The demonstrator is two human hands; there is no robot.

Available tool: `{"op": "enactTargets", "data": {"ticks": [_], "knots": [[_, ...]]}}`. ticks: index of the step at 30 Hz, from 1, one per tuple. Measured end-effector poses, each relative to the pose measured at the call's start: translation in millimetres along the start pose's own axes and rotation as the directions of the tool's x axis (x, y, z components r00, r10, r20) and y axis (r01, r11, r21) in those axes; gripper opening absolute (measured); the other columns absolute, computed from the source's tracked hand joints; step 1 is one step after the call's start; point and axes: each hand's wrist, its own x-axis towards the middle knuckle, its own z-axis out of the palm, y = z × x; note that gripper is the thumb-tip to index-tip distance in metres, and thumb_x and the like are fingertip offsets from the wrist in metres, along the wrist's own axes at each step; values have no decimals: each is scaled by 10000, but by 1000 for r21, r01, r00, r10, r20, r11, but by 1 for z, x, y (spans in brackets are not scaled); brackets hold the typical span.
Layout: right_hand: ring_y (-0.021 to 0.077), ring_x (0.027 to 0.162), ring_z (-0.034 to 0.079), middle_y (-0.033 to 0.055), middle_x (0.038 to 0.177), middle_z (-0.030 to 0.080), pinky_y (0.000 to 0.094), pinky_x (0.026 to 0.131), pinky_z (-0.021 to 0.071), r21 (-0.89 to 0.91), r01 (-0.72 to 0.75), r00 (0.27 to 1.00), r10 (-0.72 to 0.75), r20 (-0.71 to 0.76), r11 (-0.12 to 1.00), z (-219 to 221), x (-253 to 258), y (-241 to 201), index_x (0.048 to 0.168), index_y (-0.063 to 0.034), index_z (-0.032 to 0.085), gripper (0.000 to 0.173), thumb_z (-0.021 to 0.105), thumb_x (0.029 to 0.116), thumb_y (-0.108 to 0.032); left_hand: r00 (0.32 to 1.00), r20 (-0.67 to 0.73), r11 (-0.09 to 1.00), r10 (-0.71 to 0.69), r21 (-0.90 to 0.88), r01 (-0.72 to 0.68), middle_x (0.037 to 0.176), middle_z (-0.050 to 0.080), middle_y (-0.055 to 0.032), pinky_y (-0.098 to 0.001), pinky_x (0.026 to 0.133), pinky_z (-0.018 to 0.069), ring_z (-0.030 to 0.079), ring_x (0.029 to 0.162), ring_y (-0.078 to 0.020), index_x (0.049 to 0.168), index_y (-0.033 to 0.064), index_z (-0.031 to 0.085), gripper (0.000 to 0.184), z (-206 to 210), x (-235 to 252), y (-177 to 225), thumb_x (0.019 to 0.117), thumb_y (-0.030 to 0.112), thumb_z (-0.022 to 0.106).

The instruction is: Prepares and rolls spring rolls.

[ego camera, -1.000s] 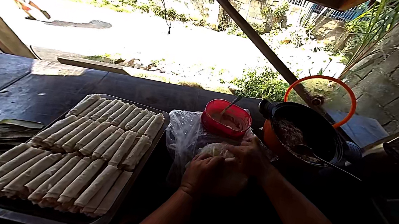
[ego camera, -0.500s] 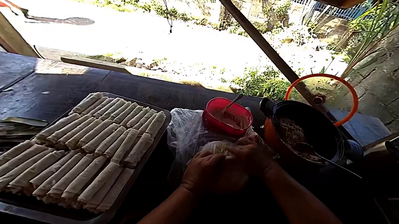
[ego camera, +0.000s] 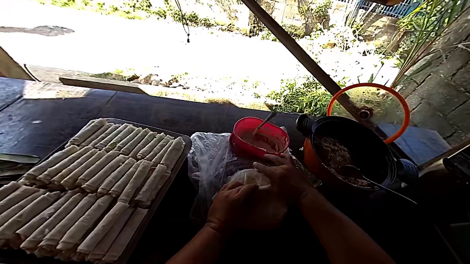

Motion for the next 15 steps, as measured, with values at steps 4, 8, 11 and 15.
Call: {"op": "enactTargets", "data": {"ticks": [4,8,11,15], "knots": [[154,1400,529,-59,1260,737,479,1242,282,47,46,998,-48,31,998,-2,-1,-9,1381,-305,655,487,497,988,-66,1000,-11,1000,4,4,-4,1035,775,73,-391,932,555,707,1046,-141,1102,232,770,241,0,-1,-1,1012,287,553],[206,1416,515,-20,1296,723,495,1223,304,15,-53,996,52,69,998,-2,3,-4,1454,-309,595,543,500,980,-62,1000,-10,1000,10,0,-10,1025,771,75,-381,937,551,703,1033,-131,1103,238,768,244,0,-1,0,1006,264,545],[145,1356,560,-57,1274,728,402,1189,386,87,43,997,-38,-62,995,-2,6,-13,1391,-275,659,480,488,996,-61,1000,-1,1000,-7,3,7,1011,771,80,-379,944,548,701,1034,-126,1099,237,765,228,0,-2,-1,1012,283,560],[199,1353,571,5,1274,727,489,1206,340,28,-26,992,22,124,999,3,11,-17,1433,-274,613,458,552,989,-180,1000,-13,1000,3,4,-3,1004,770,76,-380,941,550,704,1021,-126,1096,240,767,240,3,-3,-1,1003,263,547]]}}
